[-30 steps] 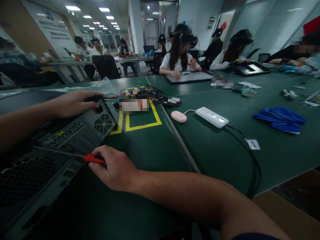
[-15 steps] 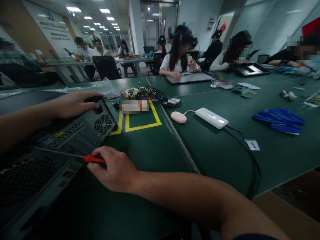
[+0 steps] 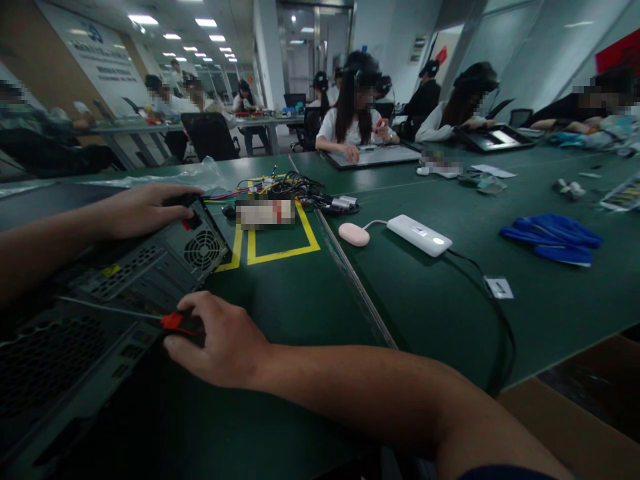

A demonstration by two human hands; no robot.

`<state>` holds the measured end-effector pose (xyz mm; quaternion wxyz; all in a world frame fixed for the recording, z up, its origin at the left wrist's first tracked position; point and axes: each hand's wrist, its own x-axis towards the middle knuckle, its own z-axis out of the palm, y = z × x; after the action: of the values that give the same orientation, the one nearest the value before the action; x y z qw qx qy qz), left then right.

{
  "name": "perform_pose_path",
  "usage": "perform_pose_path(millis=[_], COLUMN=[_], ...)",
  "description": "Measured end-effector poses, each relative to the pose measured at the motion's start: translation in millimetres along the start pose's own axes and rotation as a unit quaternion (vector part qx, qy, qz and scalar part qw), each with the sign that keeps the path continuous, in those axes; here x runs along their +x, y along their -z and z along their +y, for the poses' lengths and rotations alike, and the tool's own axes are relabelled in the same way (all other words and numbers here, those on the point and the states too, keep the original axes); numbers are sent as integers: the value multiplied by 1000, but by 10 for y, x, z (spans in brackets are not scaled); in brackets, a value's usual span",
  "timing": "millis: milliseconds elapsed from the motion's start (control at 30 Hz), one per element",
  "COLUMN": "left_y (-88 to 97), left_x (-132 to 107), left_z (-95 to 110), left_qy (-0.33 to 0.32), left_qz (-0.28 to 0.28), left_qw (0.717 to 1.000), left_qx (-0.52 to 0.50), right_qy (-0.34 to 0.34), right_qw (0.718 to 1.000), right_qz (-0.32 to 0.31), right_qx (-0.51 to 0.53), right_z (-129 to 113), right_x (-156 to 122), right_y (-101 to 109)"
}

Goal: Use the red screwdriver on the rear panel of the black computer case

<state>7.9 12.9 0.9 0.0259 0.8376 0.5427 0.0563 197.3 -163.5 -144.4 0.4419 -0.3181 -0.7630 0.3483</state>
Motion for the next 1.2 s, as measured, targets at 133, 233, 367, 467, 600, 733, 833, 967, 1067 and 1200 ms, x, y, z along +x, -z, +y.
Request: perform_pose_path(millis=[133,233,367,467,600,733,833,967,1067,1200], left_y=[-4,-10,-18,-19,-10,2,5,4,1,-2], left_x=[5,17,26,25,18,3,-2,6,9,0], left_z=[-14,-31,-46,-51,-33,5,9,-10,-7,11], left_qy=[-3,-5,-5,-11,-15,-2,1,8,3,3], left_qz=[-3,-2,4,4,6,3,-3,-4,1,-1], left_qw=[1000,1000,1000,1000,1000,1000,1000,1000,1000,1000], left_qx=[1,2,5,3,7,3,2,2,4,-2], right_qy=[8,13,19,20,4,13,28,38,30,26], right_qw=[1000,1000,1000,1000,1000,1000,1000,999,1000,1000], right_qz=[-4,-5,-7,-3,-2,-1,9,12,6,3], right_qx=[6,7,-1,-2,0,-4,-1,4,0,-3], right_z=[19,20,25,29,24,25,33,35,24,14], right_x=[8,12,11,11,14,14,11,8,10,12], right_y=[-3,5,13,14,18,15,7,7,17,28])
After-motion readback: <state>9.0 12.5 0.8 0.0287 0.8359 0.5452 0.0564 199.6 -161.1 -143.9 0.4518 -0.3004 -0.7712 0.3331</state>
